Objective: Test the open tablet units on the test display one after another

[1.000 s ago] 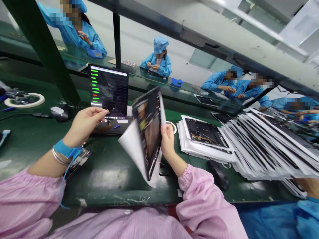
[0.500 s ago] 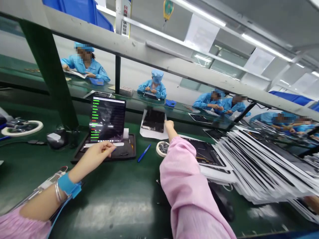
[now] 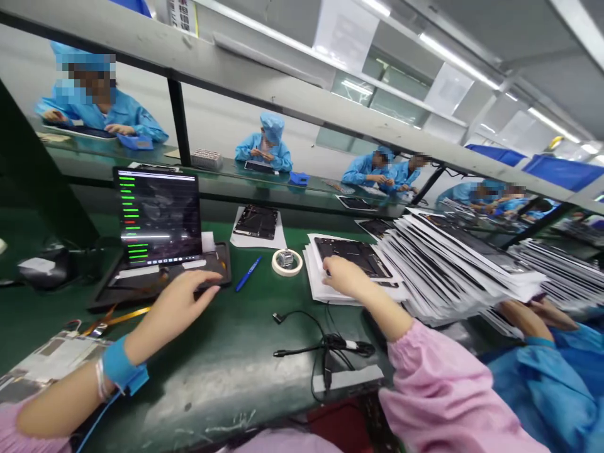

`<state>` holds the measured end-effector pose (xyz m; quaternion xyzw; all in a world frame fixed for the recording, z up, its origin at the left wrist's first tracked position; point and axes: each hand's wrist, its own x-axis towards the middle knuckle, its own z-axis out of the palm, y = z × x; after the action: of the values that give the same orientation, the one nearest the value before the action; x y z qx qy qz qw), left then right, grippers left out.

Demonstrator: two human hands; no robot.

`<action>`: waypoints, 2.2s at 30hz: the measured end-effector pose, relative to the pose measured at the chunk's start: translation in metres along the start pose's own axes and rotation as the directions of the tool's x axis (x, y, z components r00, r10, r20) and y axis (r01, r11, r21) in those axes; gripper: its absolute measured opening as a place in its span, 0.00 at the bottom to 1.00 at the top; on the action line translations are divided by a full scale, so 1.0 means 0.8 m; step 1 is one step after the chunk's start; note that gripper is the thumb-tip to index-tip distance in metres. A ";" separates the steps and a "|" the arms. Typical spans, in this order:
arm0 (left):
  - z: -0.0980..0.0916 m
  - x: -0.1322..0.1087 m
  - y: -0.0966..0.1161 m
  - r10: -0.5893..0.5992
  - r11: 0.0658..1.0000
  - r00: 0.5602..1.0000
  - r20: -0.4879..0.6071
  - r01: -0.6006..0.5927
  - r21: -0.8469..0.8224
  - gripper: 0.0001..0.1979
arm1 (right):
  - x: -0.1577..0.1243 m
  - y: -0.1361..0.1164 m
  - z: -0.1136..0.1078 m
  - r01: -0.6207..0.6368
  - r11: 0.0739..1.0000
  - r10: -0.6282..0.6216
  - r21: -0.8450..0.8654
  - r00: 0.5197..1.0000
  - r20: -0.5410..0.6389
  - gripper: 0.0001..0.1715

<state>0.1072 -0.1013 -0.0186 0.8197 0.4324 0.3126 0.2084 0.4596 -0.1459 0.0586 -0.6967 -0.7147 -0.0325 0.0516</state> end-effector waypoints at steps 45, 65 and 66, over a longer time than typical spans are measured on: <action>0.193 0.204 0.273 -0.277 0.253 0.871 0.407 0.474 -0.843 0.05 | -0.111 0.029 0.094 0.144 0.897 0.082 0.419 0.876 -0.475 0.18; -0.061 -0.020 -0.014 -0.263 0.787 0.964 0.043 0.189 0.588 0.04 | -0.137 -0.094 0.020 -0.456 0.063 0.365 0.888 0.838 0.405 0.27; -0.062 -0.018 -0.020 -0.281 0.795 0.960 0.021 0.220 0.565 0.05 | -0.128 -0.109 0.033 -0.457 0.054 0.307 0.888 0.854 0.421 0.28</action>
<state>0.0576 -0.1010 0.0023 0.7952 0.5977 0.0996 0.0222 0.3740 -0.2471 0.0225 -0.6618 -0.3569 0.4854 0.4461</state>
